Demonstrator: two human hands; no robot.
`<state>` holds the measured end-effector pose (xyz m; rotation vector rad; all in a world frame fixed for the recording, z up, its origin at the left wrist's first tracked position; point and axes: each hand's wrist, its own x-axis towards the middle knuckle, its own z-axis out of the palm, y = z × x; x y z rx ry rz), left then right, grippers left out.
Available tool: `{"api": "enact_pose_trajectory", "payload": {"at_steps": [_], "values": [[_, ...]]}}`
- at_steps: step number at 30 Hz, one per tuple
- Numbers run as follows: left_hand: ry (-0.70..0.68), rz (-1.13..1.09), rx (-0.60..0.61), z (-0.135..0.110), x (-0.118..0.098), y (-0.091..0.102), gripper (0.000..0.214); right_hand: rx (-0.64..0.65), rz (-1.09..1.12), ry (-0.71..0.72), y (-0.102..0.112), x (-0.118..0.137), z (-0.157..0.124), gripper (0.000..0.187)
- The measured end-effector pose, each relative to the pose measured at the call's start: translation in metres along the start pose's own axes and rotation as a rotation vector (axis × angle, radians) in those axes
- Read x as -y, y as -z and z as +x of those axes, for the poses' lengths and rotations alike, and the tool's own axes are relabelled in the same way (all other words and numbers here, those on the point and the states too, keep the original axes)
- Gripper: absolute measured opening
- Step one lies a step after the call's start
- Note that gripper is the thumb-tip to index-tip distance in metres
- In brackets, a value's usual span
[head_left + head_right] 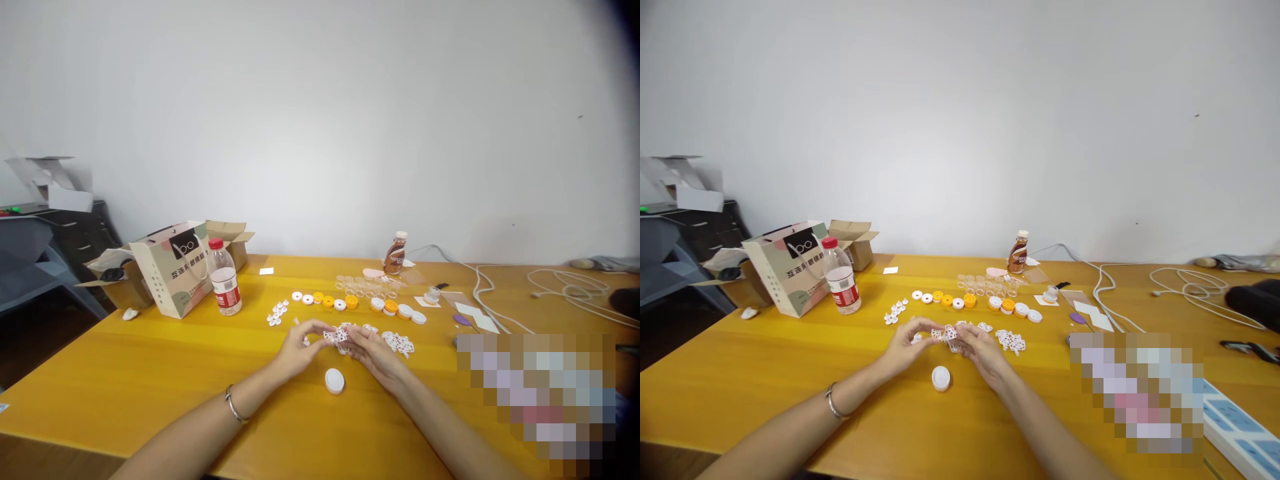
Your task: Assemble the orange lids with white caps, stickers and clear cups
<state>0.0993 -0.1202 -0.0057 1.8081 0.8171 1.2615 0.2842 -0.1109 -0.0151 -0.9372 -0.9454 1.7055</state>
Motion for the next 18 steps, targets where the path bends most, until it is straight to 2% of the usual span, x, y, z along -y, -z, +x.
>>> {"api": "enact_pose_trajectory", "payload": {"at_steps": [3, 6, 12, 18], "values": [[-0.114, 0.154, -0.037, -0.003, -0.005, -0.004, 0.019, 0.047, 0.063, 0.003, -0.008, -0.003, -0.003, 0.016], [-0.172, 0.241, -0.053, -0.004, -0.006, -0.007, 0.021, 0.079, 0.12, 0.004, -0.016, -0.005, -0.007, 0.016], [-0.196, 0.366, -0.054, -0.004, -0.004, -0.005, 0.024, 0.118, 0.127, 0.043, -0.02, -0.004, -0.011, 0.016], [-0.178, 0.453, -0.022, -0.003, 0.002, -0.001, 0.027, 0.097, 0.129, 0.068, -0.018, -0.003, -0.01, 0.017]]}}
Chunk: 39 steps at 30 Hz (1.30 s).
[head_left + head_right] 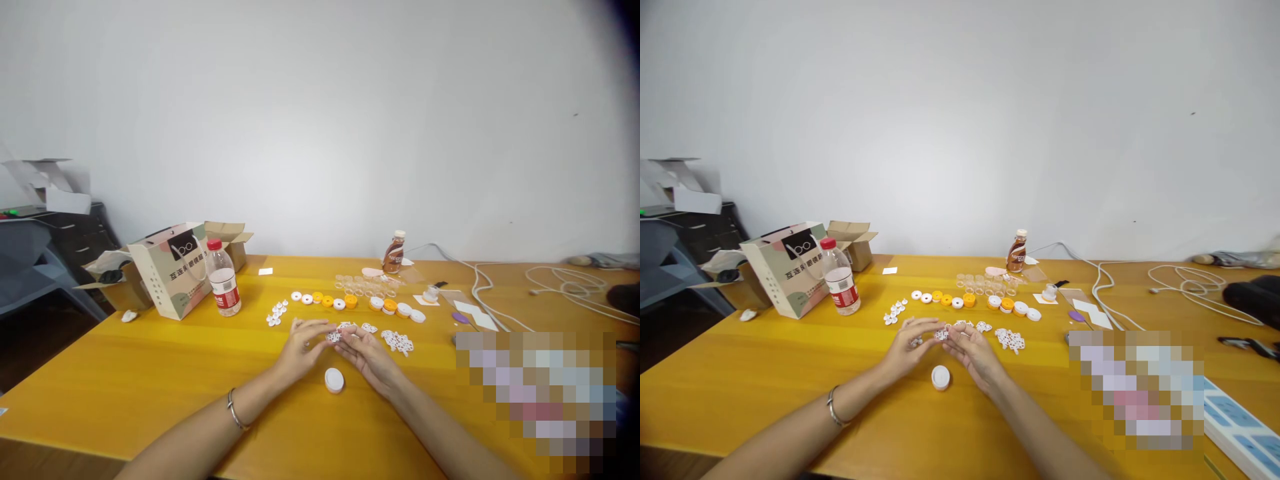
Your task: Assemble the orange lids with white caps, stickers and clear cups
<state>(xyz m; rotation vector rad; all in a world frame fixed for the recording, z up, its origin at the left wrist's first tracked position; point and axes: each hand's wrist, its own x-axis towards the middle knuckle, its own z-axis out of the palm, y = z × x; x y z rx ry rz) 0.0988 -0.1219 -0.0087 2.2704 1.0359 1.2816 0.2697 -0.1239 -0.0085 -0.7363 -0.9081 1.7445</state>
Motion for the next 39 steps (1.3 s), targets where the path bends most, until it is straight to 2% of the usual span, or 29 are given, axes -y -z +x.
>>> {"api": "enact_pose_trajectory", "payload": {"at_steps": [8, 14, 18, 22, 27, 31, 35, 39], "values": [[-0.002, -0.02, -0.006, 0.001, 0.001, -0.003, 0.022, 0.009, -0.038, 0.003, -0.001, 0.001, -0.002, 0.014], [0.011, -0.035, 0.007, 0.0, -0.004, -0.004, 0.023, -0.029, -0.119, 0.037, -0.004, -0.002, -0.002, 0.022], [0.0, -0.06, 0.025, -0.001, -0.007, -0.004, 0.031, -0.027, -0.106, 0.05, -0.001, -0.001, 0.0, 0.023], [0.024, -0.048, 0.01, 0.001, -0.002, -0.001, 0.029, -0.116, -0.075, 0.118, 0.008, 0.006, 0.004, 0.029], [-0.007, 0.085, 0.175, 0.003, 0.008, 0.0, 0.022, -0.229, -0.064, 0.208, 0.012, 0.012, 0.006, 0.034], [-0.096, 0.253, 0.279, 0.005, 0.009, -0.004, 0.025, -0.228, -0.087, 0.222, 0.011, 0.012, 0.006, 0.036], [-0.188, 0.341, 0.315, 0.007, 0.01, -0.008, 0.022, -0.216, -0.109, 0.218, 0.011, 0.011, 0.009, 0.037], [-0.183, 0.343, 0.31, 0.009, 0.013, -0.012, 0.016, -0.232, -0.12, 0.206, 0.012, 0.009, 0.01, 0.035]]}}
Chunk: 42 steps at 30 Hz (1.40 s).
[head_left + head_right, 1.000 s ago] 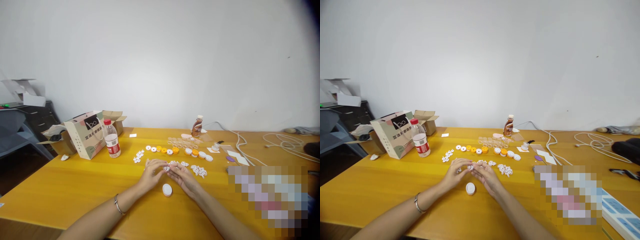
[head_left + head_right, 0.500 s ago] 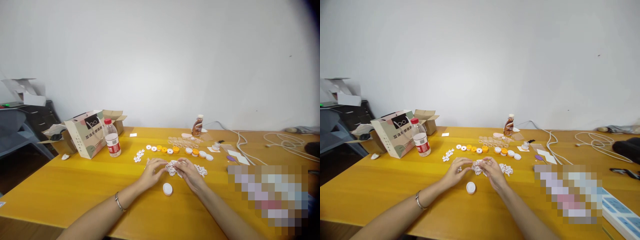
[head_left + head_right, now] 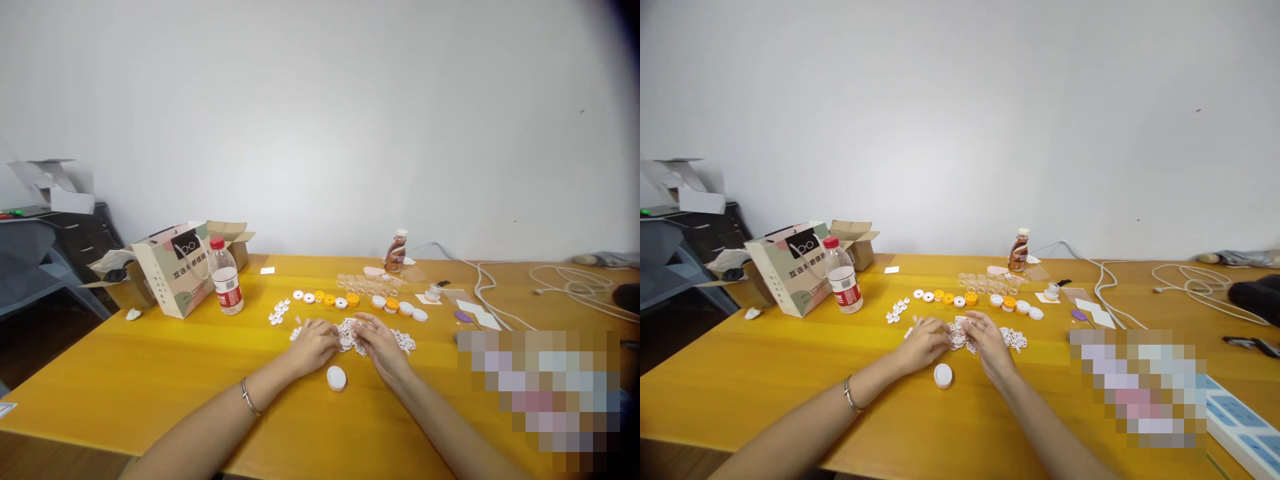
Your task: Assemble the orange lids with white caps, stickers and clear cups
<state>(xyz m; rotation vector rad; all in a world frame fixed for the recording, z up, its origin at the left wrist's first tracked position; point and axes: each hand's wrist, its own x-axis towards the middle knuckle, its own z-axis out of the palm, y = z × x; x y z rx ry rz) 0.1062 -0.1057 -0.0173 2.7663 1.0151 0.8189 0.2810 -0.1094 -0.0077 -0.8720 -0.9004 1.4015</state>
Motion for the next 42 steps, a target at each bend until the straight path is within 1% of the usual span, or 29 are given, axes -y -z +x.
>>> {"api": "enact_pose_trajectory", "payload": {"at_steps": [5, 9, 12, 15, 18, 21, 23, 26, 29, 31, 33, 35, 37, 39, 42], "values": [[0.001, -0.024, 0.003, 0.0, 0.0, -0.002, 0.014, 0.008, 0.024, -0.033, 0.0, 0.0, -0.001, 0.033], [0.011, -0.028, 0.01, 0.0, -0.003, -0.001, 0.012, -0.009, 0.038, -0.031, 0.0, -0.001, 0.0, 0.024], [0.039, -0.105, -0.02, 0.0, -0.006, 0.002, 0.01, -0.022, 0.03, -0.012, 0.0, -0.002, 0.0, 0.021], [0.113, -0.329, -0.1, 0.0, -0.004, 0.004, 0.009, -0.008, 0.016, 0.0, 0.0, -0.003, 0.0, 0.022], [0.281, -0.647, -0.171, 0.002, 0.002, 0.002, 0.014, 0.008, -0.005, 0.0, 0.0, -0.004, 0.0, 0.022], [0.427, -0.926, -0.188, 0.004, 0.01, -0.001, 0.022, 0.021, -0.044, -0.009, -0.001, -0.005, -0.001, 0.022], [0.504, -1.028, -0.208, 0.003, 0.013, 0.0, 0.025, 0.047, -0.073, -0.021, 0.0, -0.007, -0.001, 0.022], [0.597, -1.092, -0.228, 0.001, 0.014, 0.005, 0.029, 0.081, -0.146, -0.003, 0.001, -0.011, 0.002, 0.022], [0.585, -1.178, -0.224, -0.002, 0.013, 0.01, 0.036, 0.076, -0.228, 0.07, 0.001, -0.013, 0.004, 0.024], [0.571, -1.236, -0.204, -0.003, 0.013, 0.011, 0.035, 0.077, -0.258, 0.102, 0.001, -0.014, 0.004, 0.029], [0.571, -1.281, -0.177, -0.003, 0.014, 0.011, 0.035, 0.09, -0.286, 0.107, 0.001, -0.013, 0.003, 0.032], [0.57, -1.305, -0.164, -0.003, 0.015, 0.009, 0.039, 0.11, -0.32, 0.098, 0.0, -0.012, 0.002, 0.031], [0.564, -1.307, -0.166, -0.003, 0.014, 0.008, 0.043, 0.13, -0.347, 0.082, 0.0, -0.012, 0.0, 0.029], [0.559, -1.273, -0.159, -0.003, 0.013, 0.008, 0.042, 0.15, -0.363, 0.069, 0.001, -0.013, 0.0, 0.029], [0.56, -1.132, -0.138, -0.003, 0.01, 0.01, 0.037, 0.166, -0.369, 0.068, 0.001, -0.014, 0.001, 0.03]]}}
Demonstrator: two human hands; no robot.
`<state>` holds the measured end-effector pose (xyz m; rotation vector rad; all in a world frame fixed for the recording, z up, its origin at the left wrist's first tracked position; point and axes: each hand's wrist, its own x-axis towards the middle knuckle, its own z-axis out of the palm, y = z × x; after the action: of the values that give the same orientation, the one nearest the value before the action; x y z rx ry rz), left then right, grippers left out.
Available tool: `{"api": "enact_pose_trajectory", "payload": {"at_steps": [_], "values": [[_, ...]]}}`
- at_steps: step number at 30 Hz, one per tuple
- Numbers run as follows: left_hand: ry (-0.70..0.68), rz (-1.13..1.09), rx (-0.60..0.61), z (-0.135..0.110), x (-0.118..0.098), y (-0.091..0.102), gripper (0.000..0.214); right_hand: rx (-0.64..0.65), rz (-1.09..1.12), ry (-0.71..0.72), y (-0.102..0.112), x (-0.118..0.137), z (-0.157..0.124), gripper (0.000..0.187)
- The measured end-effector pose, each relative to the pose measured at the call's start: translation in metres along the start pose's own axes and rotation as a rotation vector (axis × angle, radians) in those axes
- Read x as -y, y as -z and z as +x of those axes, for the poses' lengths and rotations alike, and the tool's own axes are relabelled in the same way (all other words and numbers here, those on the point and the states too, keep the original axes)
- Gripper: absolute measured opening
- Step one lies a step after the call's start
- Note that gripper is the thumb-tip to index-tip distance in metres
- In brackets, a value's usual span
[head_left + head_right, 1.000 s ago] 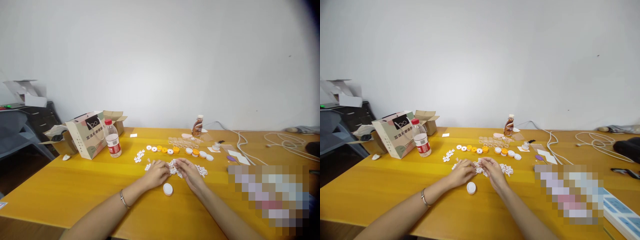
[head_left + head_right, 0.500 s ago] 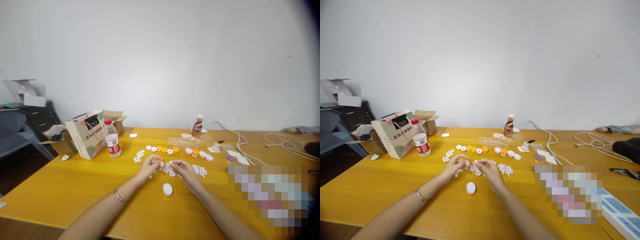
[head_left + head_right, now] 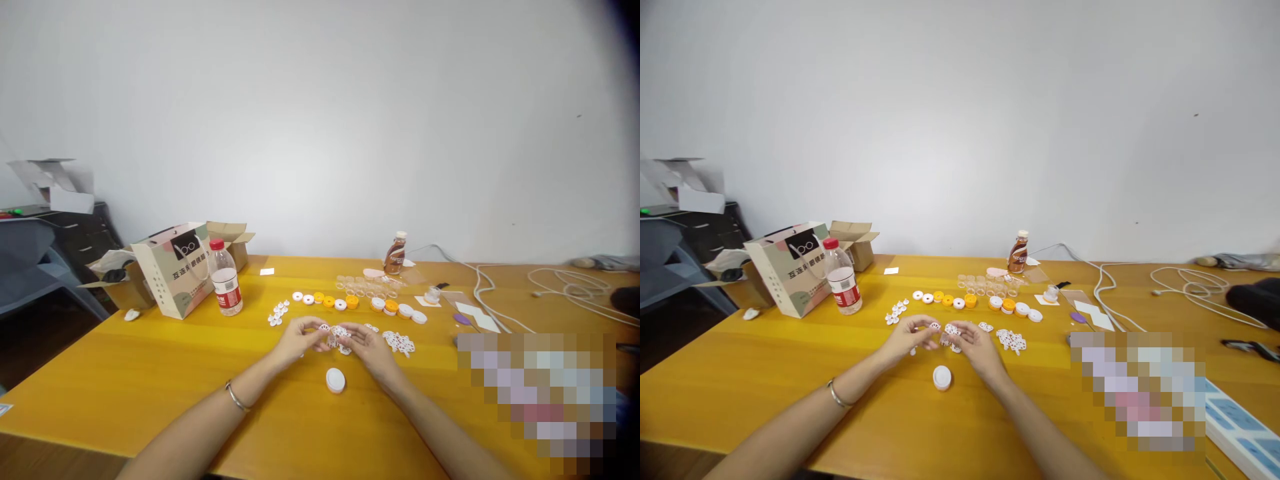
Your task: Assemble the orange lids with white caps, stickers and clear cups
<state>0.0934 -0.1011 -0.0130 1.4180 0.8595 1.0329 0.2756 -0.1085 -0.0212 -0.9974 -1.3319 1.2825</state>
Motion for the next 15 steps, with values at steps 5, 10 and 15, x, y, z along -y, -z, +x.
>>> {"api": "enact_pose_trajectory", "payload": {"at_steps": [5, 10, 15], "values": [[-0.25, 0.304, -0.142, 0.0005, -0.0023, 0.0013, 0.023, 0.002, -0.013, 0.018, -0.0028, 0.0004, -0.0007, 0.032], [-0.18, 0.18, -0.085, 0.0011, -0.0002, 0.0007, 0.029, 0.024, -0.036, 0.039, -0.0041, -0.0002, -0.0013, 0.03], [-0.134, 0.121, -0.034, -0.0035, -0.0067, -0.0049, 0.04, 0.033, -0.055, 0.045, -0.0042, -0.0022, -0.001, 0.03]]}}
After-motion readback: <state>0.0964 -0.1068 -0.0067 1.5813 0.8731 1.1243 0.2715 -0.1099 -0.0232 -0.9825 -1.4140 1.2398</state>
